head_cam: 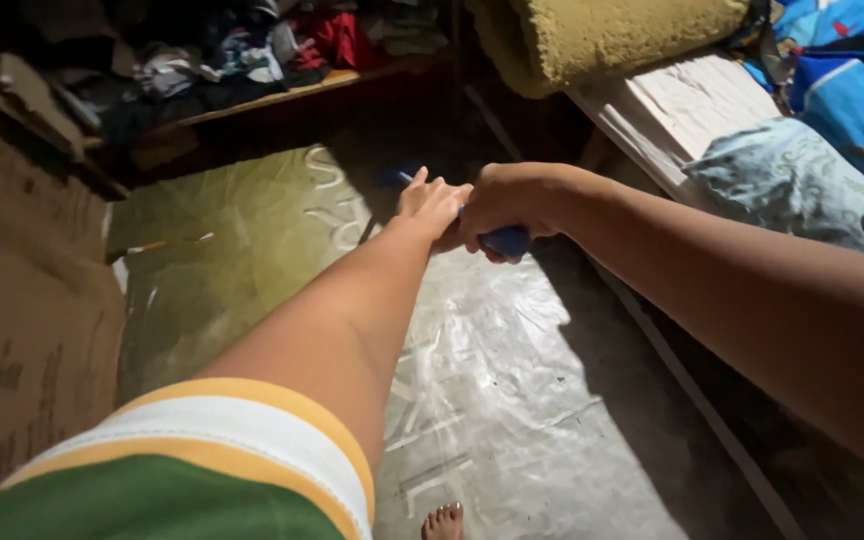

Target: Mop the floor area between a bed and storage shelves using a blue mop.

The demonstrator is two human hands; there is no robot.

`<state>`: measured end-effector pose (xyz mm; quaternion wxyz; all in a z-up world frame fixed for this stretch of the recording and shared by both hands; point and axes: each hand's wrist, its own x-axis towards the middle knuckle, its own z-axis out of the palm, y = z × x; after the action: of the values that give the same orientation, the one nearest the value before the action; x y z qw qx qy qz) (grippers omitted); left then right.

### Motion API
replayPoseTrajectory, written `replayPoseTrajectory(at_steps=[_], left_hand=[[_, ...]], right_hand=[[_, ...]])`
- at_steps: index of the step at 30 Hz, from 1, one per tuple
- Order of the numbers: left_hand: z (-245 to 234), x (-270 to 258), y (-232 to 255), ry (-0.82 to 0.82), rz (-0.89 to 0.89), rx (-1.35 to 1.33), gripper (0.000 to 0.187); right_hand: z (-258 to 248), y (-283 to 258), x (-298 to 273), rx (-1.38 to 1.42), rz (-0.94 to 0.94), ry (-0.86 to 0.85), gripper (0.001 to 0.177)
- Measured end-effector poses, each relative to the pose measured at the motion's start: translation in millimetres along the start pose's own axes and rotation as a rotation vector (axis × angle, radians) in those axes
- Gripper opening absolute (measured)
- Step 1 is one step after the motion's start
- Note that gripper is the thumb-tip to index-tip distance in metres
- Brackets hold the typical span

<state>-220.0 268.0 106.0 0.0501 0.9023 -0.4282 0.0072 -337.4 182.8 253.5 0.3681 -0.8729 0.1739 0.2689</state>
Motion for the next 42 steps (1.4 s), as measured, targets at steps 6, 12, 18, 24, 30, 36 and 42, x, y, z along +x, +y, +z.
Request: replayPoseTrajectory(at_steps=[6, 12, 18, 24, 30, 36, 42], left_hand=[[2.7, -22.6, 12.3, -0.014, -0.068, -0.032, 0.065], [-24.5, -82.9, 86.8, 0.004, -0.123, -0.009, 0.037], [-36.0, -126.1, 155.1, -0.030, -0.182, 0.082, 0.026], [-50.3, -169.0, 170.7, -0.079, -0.363, -0.115, 0.032], [-11.8, -185.5, 128.1, 0.374, -0.177, -0.440, 0.033], [-25.5, -176.0, 105.4, 0.354, -0.376, -0.573, 0.025], [-32.0, -177.1, 56.5, 0.188, -0.452, -0.362, 0.037]], right_hand=[[7.1, 16.2, -14.2, -0.003, -0.014, -0.093, 0.011], [12.4, 57.5, -76.4, -0.058, -0.112, -0.145, 0.011], [12.9, 99.1, -145.8, -0.191, -0.153, -0.175, 0.010], [28.3, 101.9, -148.4, -0.237, -0.174, -0.286, 0.013], [16.4, 85.9, -115.6, -0.217, -0.170, -0.295, 0.013], [14.2, 50.5, -70.0, -0.113, -0.113, -0.336, 0.008], [50.0, 16.4, -52.2, -0.116, -0.179, -0.343, 0.011]])
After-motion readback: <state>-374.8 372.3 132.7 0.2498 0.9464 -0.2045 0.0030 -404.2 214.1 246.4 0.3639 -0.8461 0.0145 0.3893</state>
